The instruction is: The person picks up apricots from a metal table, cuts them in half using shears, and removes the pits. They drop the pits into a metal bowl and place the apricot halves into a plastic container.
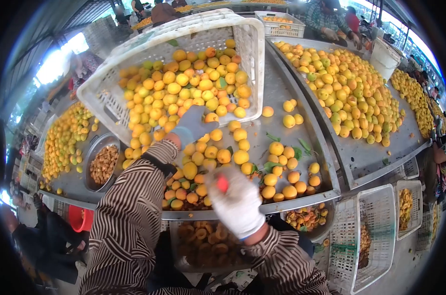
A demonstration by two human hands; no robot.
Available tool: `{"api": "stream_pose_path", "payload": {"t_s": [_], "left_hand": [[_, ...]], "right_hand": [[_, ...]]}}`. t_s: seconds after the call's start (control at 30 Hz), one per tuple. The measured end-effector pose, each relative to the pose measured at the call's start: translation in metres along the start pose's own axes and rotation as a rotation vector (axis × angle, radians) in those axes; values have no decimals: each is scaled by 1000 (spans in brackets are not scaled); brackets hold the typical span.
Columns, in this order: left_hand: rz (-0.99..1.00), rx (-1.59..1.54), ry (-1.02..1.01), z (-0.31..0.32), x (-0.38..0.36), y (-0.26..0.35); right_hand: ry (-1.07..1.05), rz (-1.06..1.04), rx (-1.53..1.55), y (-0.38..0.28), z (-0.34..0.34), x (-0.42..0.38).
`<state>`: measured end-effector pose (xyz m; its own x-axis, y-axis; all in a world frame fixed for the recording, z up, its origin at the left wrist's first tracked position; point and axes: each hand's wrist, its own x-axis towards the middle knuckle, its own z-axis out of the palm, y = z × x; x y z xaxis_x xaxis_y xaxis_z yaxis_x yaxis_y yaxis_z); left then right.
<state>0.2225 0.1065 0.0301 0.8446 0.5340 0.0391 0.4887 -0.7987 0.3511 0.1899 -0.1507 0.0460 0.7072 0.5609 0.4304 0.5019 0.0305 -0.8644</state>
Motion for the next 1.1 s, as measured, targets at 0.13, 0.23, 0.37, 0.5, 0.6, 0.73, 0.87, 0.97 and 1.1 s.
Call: {"api": "stream_pose_path", "payload": {"t_s": [0.13, 0.23, 0.37, 0.5, 0.6, 0.73, 0.87, 0.97, 1.1], "left_hand": [[-11, -995, -229, -42, -83, -9], [-20, -1127, -322, -67, -172, 18], [-89, -1473, -217, -53, -243, 25], [-93, -1439, -159, -27, -276, 0], [13, -1254, -3, -30, -272, 14], [78, -1199, -24, -12, -256, 3], [-6, -1239, -17, 5, -246, 4], [-121, -1403, -40, 1, -242, 11], [6, -1265, 68, -2, -245, 6]], "right_hand": [[27, 476, 420, -7, -11, 15], [-121, 302, 385, -9, 7, 0], [-331, 171, 329, -11, 31, -32], [-513, 152, 351, -28, 28, -46], [-500, 125, 309, -24, 26, -44], [-465, -96, 98, -9, 21, -34], [-353, -89, 175, 0, 28, -36], [-386, 178, 334, 1, 40, -28], [-486, 413, 545, -13, 36, -24]]}}
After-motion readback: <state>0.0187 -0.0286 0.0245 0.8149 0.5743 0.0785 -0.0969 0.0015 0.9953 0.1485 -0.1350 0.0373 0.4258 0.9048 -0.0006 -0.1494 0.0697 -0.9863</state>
